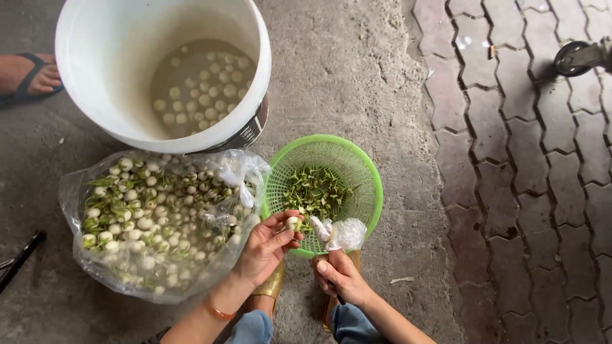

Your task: Manually removing stems from small eggplants and placing them into a bucket of water.

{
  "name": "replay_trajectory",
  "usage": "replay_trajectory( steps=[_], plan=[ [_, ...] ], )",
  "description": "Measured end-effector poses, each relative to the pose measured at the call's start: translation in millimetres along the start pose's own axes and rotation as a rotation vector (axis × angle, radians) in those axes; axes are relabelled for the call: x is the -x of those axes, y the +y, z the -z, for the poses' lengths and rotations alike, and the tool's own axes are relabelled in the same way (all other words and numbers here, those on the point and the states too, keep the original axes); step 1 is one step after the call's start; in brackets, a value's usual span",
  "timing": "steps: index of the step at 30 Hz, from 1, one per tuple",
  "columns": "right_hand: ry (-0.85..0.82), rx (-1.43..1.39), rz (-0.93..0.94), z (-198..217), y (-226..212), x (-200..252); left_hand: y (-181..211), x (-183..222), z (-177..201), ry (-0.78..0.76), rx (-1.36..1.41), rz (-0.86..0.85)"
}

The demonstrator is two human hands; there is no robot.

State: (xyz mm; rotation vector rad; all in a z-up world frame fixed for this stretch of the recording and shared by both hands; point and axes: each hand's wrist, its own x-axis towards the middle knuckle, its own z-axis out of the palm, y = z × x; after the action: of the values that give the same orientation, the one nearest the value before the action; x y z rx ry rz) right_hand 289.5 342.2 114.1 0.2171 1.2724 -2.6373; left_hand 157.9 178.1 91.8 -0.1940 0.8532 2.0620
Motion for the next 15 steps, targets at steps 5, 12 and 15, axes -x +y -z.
replay_trajectory(
  steps=[5,12,15],
  plan=[
    [0.095,0.215,-0.075,17.3,29.5,10.8,-22.0,7.6,0.8,-0.08,0.021,0.061],
    [0.062,0.328,0.055,29.3,35.5,18.1,-28.0,15.1,-2.7,-0.099,-0.074,-0.001],
    [0.234,0.73,0.217,31.8,36.2,17.9,-32.0,18.3,-6.4,-0.071,-0.144,-0.033]
  ],
)
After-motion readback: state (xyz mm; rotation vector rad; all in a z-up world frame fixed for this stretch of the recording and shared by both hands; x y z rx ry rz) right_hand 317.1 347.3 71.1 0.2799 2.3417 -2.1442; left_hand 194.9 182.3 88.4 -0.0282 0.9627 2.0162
